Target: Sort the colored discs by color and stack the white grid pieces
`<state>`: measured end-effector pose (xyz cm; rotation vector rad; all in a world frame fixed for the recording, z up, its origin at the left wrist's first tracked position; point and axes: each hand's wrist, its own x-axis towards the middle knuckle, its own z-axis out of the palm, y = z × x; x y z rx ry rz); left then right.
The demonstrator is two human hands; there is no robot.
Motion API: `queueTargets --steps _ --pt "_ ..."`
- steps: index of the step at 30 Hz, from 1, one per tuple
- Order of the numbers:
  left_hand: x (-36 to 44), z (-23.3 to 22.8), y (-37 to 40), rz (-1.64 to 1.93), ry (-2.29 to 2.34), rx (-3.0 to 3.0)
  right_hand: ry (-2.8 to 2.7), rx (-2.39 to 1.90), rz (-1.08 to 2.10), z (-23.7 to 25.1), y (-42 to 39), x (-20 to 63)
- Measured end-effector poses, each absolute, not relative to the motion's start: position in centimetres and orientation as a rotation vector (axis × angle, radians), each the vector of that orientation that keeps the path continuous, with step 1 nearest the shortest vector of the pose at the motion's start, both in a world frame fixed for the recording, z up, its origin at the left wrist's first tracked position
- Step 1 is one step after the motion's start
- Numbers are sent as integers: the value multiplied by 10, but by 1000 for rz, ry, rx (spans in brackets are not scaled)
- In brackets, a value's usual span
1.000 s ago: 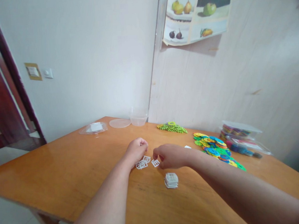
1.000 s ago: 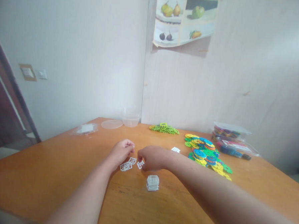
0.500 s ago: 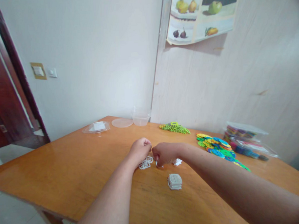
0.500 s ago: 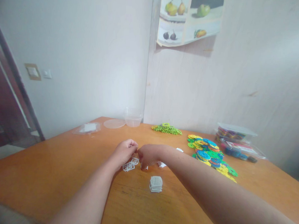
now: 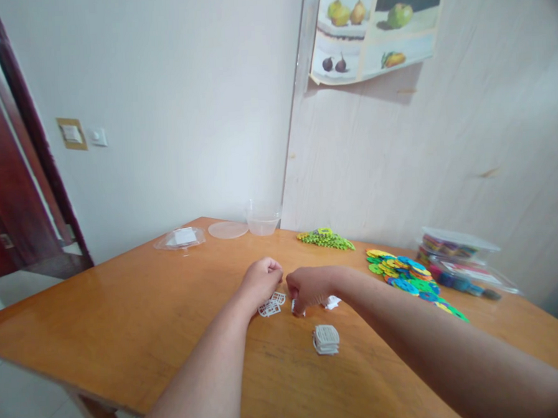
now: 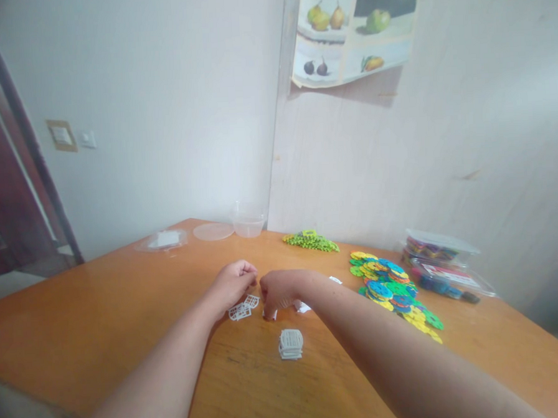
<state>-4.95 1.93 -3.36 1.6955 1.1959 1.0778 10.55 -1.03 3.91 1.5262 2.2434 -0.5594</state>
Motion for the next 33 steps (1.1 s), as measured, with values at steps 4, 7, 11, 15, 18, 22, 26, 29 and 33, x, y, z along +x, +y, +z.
queueTargets --steps 4,7,11,15,18,22,26,29,33 --pt "-48 -29 16 1078 1174 1690 2429 1766 -696 41 -15 110" --pt "-47 -23 12 1089 1141 1651 2533 1938 -770 44 -17 115" --pt "-46 -15 3 1050 1005 1555 2574 2125 -967 42 -19 120" --pt "-47 -9 -3 1009 894 1461 2608 2203 -1163 34 -25 122" --pt "-47 -8 -4 996 842 1406 2704 2119 -1207 33 -34 126" --pt "-47 -7 -6 961 791 1358 2864 1965 -731 39 -47 132" --pt "-48 -5 -9 869 736 1397 2839 1925 -599 48 -65 139" --pt "-49 -3 -10 895 782 1413 2828 1871 -619 56 -84 146" --pt "-50 -4 -9 962 885 1445 2813 1800 -584 61 -108 159"
